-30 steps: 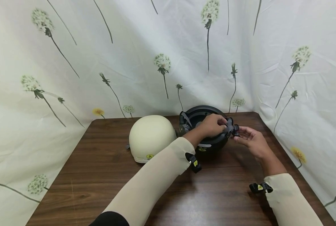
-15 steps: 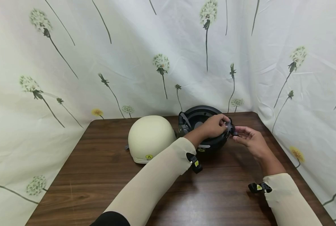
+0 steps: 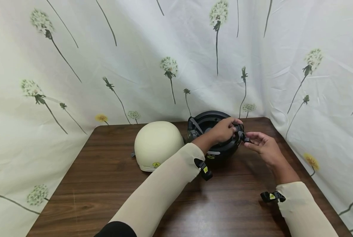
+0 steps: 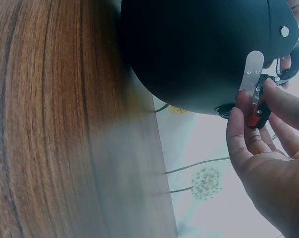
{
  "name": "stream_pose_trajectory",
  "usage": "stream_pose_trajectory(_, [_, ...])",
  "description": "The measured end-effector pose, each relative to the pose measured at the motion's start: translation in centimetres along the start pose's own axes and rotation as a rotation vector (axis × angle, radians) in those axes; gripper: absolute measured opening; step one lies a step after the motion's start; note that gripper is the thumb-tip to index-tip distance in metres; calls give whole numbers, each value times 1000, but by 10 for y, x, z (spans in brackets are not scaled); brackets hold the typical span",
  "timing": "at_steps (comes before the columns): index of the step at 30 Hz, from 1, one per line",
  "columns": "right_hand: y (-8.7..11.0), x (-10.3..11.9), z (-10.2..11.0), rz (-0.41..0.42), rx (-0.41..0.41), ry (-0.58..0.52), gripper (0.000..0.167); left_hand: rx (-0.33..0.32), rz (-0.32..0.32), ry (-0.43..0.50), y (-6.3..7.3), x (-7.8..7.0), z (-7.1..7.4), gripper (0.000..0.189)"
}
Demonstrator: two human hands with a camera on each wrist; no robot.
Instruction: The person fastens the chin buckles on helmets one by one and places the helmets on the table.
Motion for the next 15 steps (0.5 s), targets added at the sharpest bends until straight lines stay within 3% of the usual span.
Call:
stream_pose_trajectory(6, [-2, 5, 3, 12, -21, 25, 26, 8, 13, 101, 0, 3, 7, 28])
stream_pose_trajectory(13, [-3, 12, 4, 38, -24, 21, 29, -9, 42, 140, 1, 9, 13, 32])
stream_pose_trajectory(15, [-3, 14, 4, 43, -30, 21, 29, -15, 23, 138, 1, 8, 15, 33])
Point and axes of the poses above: each hand's wrist, its own y-axis away from the middle knuckle, its own z-axis out of the back of the hand, x = y × z, the point moved 10 cm from there along -y, towards the middle knuckle, and after that the axes turned 6 degrees about z, right-handed, at the moved point
